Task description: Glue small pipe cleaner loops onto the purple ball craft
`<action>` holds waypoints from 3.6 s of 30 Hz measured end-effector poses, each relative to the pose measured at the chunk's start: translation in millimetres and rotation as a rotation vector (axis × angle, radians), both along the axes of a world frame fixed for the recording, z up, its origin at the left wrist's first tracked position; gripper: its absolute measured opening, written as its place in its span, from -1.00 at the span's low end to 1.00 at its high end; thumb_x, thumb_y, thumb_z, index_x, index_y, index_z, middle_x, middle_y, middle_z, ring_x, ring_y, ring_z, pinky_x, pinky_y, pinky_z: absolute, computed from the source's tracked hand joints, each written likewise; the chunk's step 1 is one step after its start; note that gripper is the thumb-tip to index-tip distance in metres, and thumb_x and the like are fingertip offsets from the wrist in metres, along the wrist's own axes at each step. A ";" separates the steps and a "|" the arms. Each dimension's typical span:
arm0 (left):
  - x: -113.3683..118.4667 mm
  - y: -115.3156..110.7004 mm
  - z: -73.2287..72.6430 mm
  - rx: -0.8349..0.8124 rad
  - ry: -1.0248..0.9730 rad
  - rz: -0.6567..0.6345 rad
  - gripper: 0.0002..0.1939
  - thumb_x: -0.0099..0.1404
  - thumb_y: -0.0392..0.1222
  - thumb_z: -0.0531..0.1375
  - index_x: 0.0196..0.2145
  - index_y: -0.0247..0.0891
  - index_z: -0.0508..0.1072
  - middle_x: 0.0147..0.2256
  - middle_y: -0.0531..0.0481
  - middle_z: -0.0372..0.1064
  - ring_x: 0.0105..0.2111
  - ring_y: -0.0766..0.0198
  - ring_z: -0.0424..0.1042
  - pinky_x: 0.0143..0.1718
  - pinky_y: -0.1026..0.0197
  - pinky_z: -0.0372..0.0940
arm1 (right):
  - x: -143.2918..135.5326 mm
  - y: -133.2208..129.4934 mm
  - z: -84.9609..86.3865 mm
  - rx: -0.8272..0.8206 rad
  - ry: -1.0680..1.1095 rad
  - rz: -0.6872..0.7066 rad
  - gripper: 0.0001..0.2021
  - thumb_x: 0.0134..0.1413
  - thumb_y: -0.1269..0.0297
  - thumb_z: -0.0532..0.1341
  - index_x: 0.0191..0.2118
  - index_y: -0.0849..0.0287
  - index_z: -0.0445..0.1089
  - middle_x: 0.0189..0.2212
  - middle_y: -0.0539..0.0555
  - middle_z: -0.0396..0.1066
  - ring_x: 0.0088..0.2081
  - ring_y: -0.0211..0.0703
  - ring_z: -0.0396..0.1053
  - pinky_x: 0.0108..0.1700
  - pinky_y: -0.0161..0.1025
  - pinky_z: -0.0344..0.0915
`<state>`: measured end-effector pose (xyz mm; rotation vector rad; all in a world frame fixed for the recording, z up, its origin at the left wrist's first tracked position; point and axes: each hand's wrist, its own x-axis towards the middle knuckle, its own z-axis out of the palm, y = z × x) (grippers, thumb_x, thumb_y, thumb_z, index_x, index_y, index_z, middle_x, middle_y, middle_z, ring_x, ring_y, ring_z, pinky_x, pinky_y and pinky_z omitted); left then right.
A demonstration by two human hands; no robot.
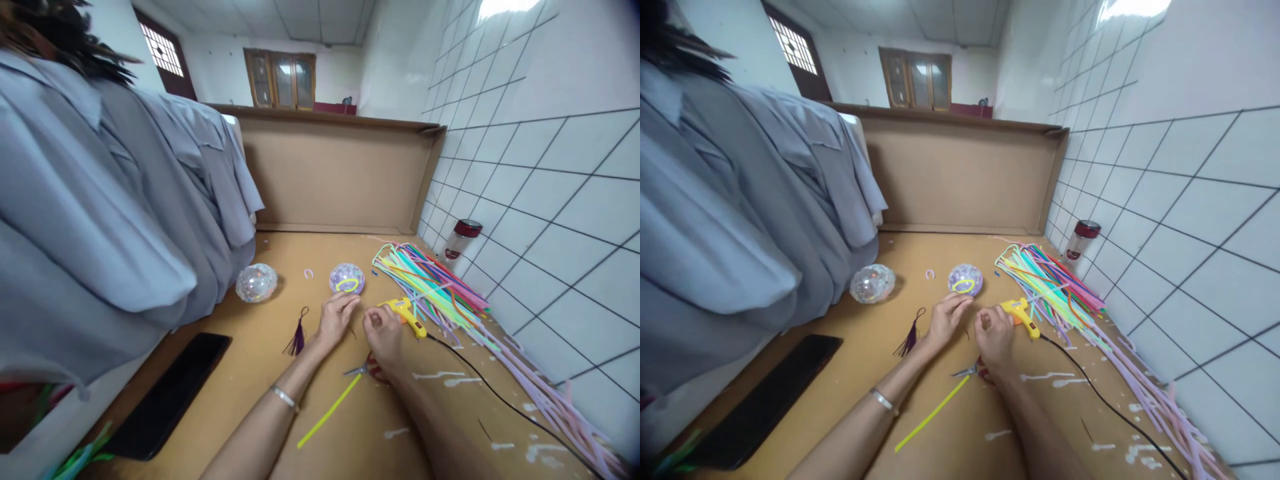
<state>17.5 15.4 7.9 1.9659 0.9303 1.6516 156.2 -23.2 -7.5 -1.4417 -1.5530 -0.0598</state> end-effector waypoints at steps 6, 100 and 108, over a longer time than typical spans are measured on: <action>9.6 -20.5 7.6 -0.363 -0.271 0.031 -0.75 0.27 -0.05 0.25 -0.31 -0.25 0.65 -0.26 -0.11 0.61 -0.20 0.14 0.56 -0.05 0.10 0.40 | -11.0 -1.7 4.3 -0.086 0.261 0.033 -0.86 0.02 0.26 0.14 -0.48 0.11 0.38 -0.51 0.03 0.41 -0.43 -0.16 0.35 -0.24 -0.20 0.30; 10.9 -26.6 -10.0 -0.828 -0.813 -0.163 -0.67 -0.02 -0.10 0.48 -0.42 -0.35 0.49 -0.54 0.05 0.44 -0.58 0.46 0.36 -0.51 0.36 0.26 | 28.4 -8.9 48.6 -0.412 -0.242 -0.308 -0.59 0.10 0.05 0.15 -0.06 0.27 0.41 -0.23 0.25 0.51 -0.18 0.13 0.43 -0.19 -0.13 0.25; 11.3 -26.2 -9.6 -0.834 -0.817 -0.149 -0.68 -0.01 -0.12 0.48 -0.42 -0.36 0.49 -0.54 0.04 0.45 -0.58 0.45 0.37 -0.50 0.35 0.27 | 29.2 -8.0 46.2 -0.379 -0.243 -0.320 -0.60 0.09 0.06 0.14 -0.07 0.26 0.42 -0.25 0.24 0.52 -0.20 0.13 0.43 -0.22 -0.13 0.24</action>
